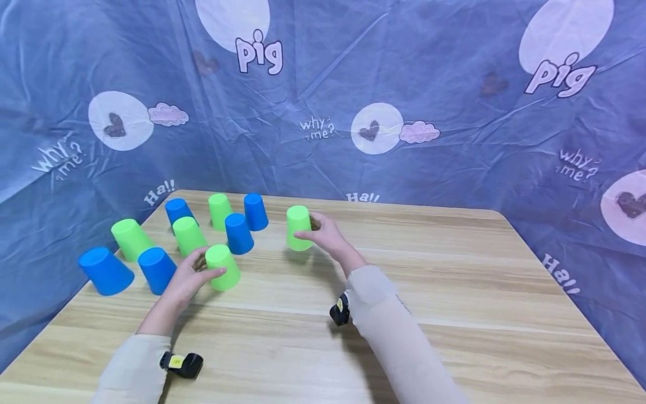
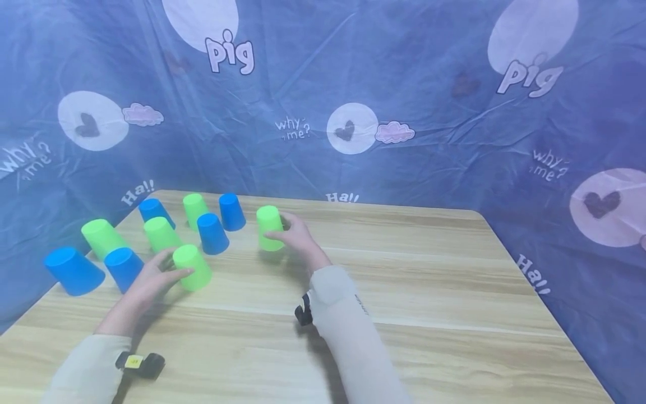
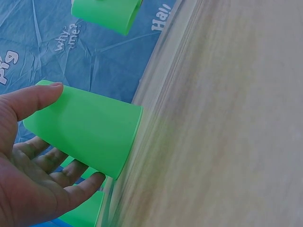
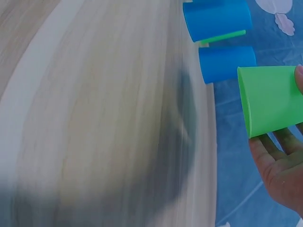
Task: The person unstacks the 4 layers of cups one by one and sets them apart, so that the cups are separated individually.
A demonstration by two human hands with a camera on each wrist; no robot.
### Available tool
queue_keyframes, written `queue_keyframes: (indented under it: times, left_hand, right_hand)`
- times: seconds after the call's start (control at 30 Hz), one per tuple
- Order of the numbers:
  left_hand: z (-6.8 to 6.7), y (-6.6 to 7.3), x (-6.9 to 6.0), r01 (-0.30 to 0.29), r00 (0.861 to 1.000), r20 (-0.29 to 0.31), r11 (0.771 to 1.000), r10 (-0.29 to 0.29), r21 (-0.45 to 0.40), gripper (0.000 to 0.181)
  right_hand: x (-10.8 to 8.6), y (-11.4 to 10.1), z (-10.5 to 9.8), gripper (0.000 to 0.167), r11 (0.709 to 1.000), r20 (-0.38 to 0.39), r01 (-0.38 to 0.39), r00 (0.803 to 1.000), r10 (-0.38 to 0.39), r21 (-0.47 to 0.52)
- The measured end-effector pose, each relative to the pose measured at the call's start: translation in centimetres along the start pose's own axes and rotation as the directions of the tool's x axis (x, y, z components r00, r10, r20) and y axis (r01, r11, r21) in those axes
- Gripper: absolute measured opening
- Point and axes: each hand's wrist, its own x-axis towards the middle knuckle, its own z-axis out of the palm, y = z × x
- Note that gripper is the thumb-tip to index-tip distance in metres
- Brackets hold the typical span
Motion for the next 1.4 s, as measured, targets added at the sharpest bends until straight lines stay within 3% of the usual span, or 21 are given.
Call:
queue_keyframes:
  times: [0.43,0.7,1.4]
  left_hand:
    - [0.1,-0.3,-0.2,0.022,1.0,-0.005,1.0,-0.022,-0.012,0.077]
    - [0.3,-0.5,-0.2,0.021,1.0,0.002,1.0,-0.021,-0.019,0.077]
    - [0.2,0.0,0.3,0.022,1.0,-0.004,1.0,-0.022,-0.015,0.075]
  right_hand:
    - [1.1,0.7,3.5,0.057,0.996,-0.043,-0.071,0.996,0.073,0.05]
    - [1.5,1.6,5.1,0.057,0.995,-0.054,-0.099,0.994,0.099,0.001]
    - [1.2,1.4,7.1,0.058,0.995,-0.08,-0.097,0.992,0.095,-0.024]
